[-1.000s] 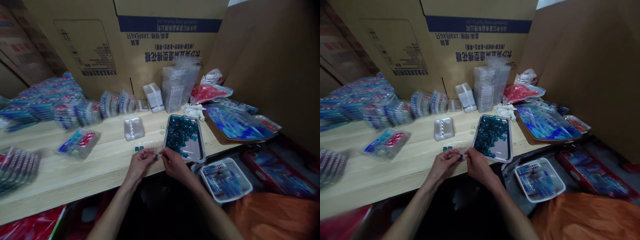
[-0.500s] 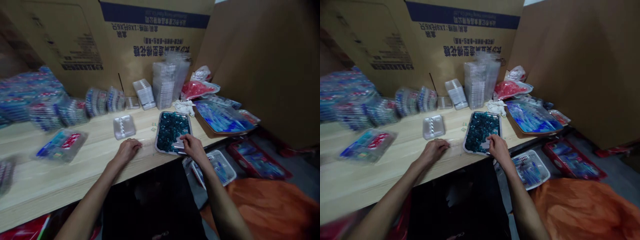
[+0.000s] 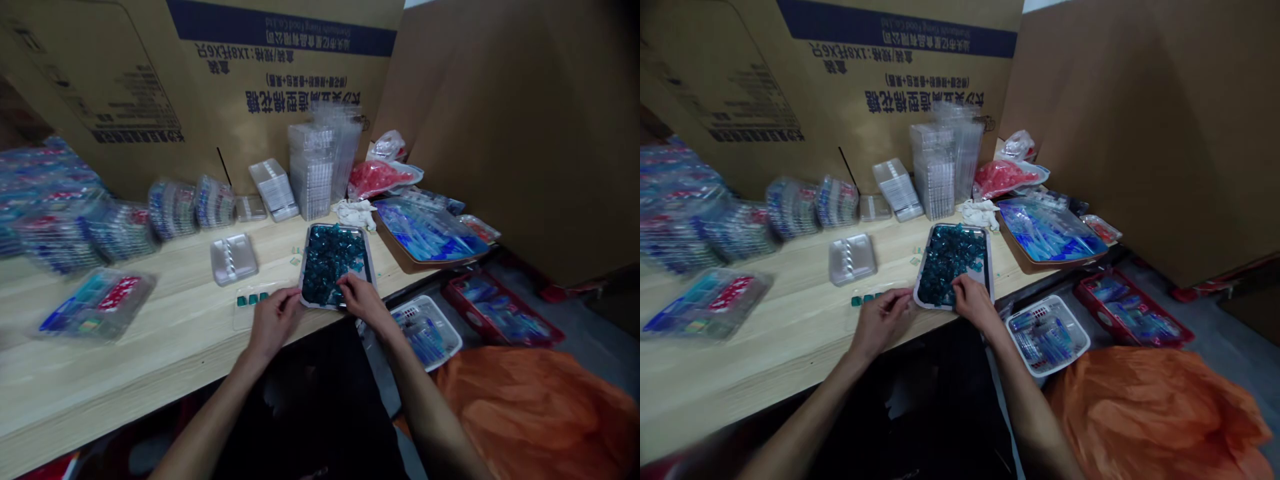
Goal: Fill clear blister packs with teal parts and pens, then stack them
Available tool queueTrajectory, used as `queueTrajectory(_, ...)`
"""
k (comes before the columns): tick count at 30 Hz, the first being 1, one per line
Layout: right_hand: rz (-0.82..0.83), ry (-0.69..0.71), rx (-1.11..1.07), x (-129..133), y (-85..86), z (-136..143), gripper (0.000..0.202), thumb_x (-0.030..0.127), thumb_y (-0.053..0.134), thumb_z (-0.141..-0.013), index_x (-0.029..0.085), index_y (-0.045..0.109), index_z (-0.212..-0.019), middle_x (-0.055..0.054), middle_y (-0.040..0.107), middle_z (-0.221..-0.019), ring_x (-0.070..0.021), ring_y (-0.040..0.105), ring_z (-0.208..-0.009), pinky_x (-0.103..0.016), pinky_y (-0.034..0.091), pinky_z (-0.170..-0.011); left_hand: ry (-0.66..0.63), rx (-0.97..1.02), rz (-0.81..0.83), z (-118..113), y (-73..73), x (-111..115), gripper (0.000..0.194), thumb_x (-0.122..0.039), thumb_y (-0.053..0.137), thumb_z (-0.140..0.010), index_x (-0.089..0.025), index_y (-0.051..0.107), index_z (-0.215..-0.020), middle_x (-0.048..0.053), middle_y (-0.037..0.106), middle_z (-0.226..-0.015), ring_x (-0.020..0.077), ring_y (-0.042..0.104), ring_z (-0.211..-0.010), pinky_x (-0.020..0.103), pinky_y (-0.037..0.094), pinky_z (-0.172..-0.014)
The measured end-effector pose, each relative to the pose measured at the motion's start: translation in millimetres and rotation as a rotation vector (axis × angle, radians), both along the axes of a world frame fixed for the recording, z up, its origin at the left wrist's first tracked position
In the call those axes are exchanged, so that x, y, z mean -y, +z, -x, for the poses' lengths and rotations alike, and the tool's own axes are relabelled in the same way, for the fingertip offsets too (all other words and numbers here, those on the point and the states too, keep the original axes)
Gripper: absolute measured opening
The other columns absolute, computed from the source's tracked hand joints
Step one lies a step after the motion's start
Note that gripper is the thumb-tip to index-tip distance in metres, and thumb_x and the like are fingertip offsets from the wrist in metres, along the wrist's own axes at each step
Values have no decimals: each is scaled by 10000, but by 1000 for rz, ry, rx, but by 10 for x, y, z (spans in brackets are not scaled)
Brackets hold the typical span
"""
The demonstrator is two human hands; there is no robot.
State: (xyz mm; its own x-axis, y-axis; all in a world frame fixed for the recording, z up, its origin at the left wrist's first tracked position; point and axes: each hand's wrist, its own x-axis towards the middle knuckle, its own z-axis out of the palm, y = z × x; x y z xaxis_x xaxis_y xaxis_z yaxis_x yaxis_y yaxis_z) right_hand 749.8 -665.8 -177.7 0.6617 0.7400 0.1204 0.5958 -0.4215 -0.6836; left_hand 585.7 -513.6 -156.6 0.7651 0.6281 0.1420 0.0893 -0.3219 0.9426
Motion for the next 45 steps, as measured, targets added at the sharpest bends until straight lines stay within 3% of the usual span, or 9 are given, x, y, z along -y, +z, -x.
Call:
queueTrajectory(4, -238, 105, -127, -139, 143, 184, 179, 267, 437, -899, 199, 582, -980, -13, 652, -787, -157, 601, -688, -256, 438, -638, 19, 76, 475, -197, 37, 295, 367, -396, 741, -737, -181, 711, -1033, 49, 739, -844, 171, 665, -674, 293, 528, -673)
queueTrajectory(13, -330, 71, 4, -457, 190, 657, 42, 210, 455, -854, 225, 480, -885, -35, 621, -813, -186, 614, -763, -287, 443, -687, 182, 210, 689, -146, 48, 83, 364, -270, 832, -573, -156, 723, -901, 37, 734, -836, 140, 665, -759, 293, 508, -796)
queueTrajectory(19, -354, 138, 1, -592, 163, 814, 161, 181, 451, -861, 200, 483, -1018, -69, 644, -906, -201, 639, -840, -309, 472, -757, 257, 242, 677, -8, 51, 51, 321, -212, 808, -551, -146, 739, -858, 41, 742, -811, 148, 671, -768, 291, 502, -810)
queueTrajectory(24, -167, 81, 157, -629, 191, 869, 162, 125, 429, -854, 184, 523, -972, -96, 660, -903, -234, 638, -858, -329, 441, -759, 282, 172, 522, 70, 52, 80, 270, -202, 753, -605, -164, 761, -872, 36, 754, -837, 147, 658, -759, 269, 496, -773)
queueTrajectory(28, -200, 99, 149, -642, 165, 827, 172, 97, 418, -840, 197, 506, -948, -63, 661, -830, -201, 642, -777, -282, 419, -692, 261, 151, 419, 108, 48, 60, 260, -204, 734, -624, -179, 774, -880, 29, 756, -843, 147, 654, -764, 261, 491, -773)
queueTrajectory(37, -257, 166, 58, -525, 49, 854, 119, 123, 411, -851, 204, 497, -846, -42, 610, -764, -184, 603, -711, -274, 408, -652, 103, 128, 696, 256, -105, 52, 290, -323, 845, -609, -149, 729, -810, 40, 732, -793, 138, 648, -718, 263, 502, -741)
queueTrajectory(40, -306, 211, 22, -447, 48, 725, 180, 150, 436, -866, 185, 548, -1002, -63, 641, -866, -184, 621, -804, -283, 452, -733, 171, 91, 458, 285, -113, -219, 271, -321, 814, -648, -158, 745, -853, 46, 732, -810, 156, 650, -731, 280, 507, -737)
queueTrajectory(43, -308, 119, 43, -352, 42, 501, 251, 180, 451, -868, 178, 563, -1092, -76, 661, -910, -190, 628, -826, -296, 467, -751, 206, 50, -67, 251, -101, -568, 121, -259, 699, -768, -188, 763, -842, 50, 726, -859, 179, 649, -800, 298, 508, -760)
queueTrajectory(45, -302, 49, 73, -278, 32, 351, 221, 202, 438, -877, 181, 595, -1031, -78, 672, -896, -191, 629, -807, -302, 469, -753, 98, -18, -353, 200, -117, -729, 149, -181, 618, -817, -194, 764, -837, 58, 719, -866, 183, 648, -813, 303, 506, -769)
